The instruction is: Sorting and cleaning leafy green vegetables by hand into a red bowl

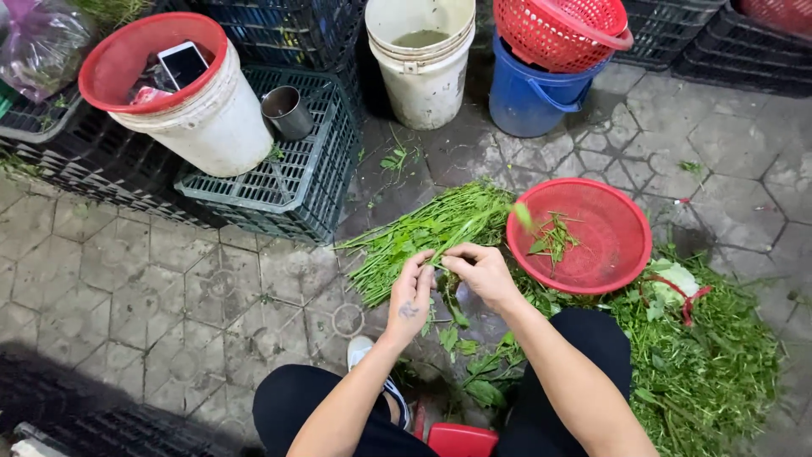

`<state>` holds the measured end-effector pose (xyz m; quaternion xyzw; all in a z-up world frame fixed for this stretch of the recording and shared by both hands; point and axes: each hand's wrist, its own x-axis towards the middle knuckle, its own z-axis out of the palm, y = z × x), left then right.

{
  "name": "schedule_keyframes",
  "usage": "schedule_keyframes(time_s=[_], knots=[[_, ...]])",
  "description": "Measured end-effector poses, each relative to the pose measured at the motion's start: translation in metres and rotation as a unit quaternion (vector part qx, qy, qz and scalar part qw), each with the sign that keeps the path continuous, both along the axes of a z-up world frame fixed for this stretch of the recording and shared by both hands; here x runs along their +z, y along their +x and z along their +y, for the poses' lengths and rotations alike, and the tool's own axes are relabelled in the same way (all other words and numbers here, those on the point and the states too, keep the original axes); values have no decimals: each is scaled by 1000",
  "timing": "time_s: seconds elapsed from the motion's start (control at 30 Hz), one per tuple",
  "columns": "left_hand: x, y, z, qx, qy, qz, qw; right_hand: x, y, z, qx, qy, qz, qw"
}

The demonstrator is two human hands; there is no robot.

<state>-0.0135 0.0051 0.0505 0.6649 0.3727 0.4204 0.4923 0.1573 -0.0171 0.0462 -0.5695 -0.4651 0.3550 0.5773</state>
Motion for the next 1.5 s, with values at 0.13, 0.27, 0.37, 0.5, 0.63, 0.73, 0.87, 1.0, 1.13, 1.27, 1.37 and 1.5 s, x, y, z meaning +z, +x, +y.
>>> schedule_keyframes(time_s=[0.13,0.27,0.37,0.5,0.63,0.73,0.87,1.0,1.13,1.27,1.37,1.5], knots=[[8,1,-6,-11,20,10,1000,-5,-10,-3,-32,-74,141,987],[-27,3,-8,-31,1,10,999,-15,0,0,-46,-98,156,982],[-13,-2,-9,-4,-22,24,999,6,6,-3,12,-75,31,997],[-18,-8,-1,34,-30,2,999,0,12,-8,104,-105,-73,986],[-24,-6,-3,19,-17,-2,1000,-4,15,-4,136,-66,-103,983],[-12,-4,-6,14,-23,-19,999,-26,17,-1,91,-54,-59,993],[-12,-7,-1,7,-56,-39,998,-8,11,-4,17,-83,106,991],[-10,-6,-3,-21,-63,-46,997,-27,20,3,-61,-90,251,962],[11,-7,-8,-25,-72,-34,997,28,29,-8,-134,-26,247,959],[-19,-13,2,1,-96,-32,995,-35,135,-1,-238,39,235,942],[-48,-15,8,16,-149,-103,983,-31,189,-13,-342,41,263,901],[-41,-13,9,20,-193,-158,968,-109,265,-29,-423,0,88,902]])
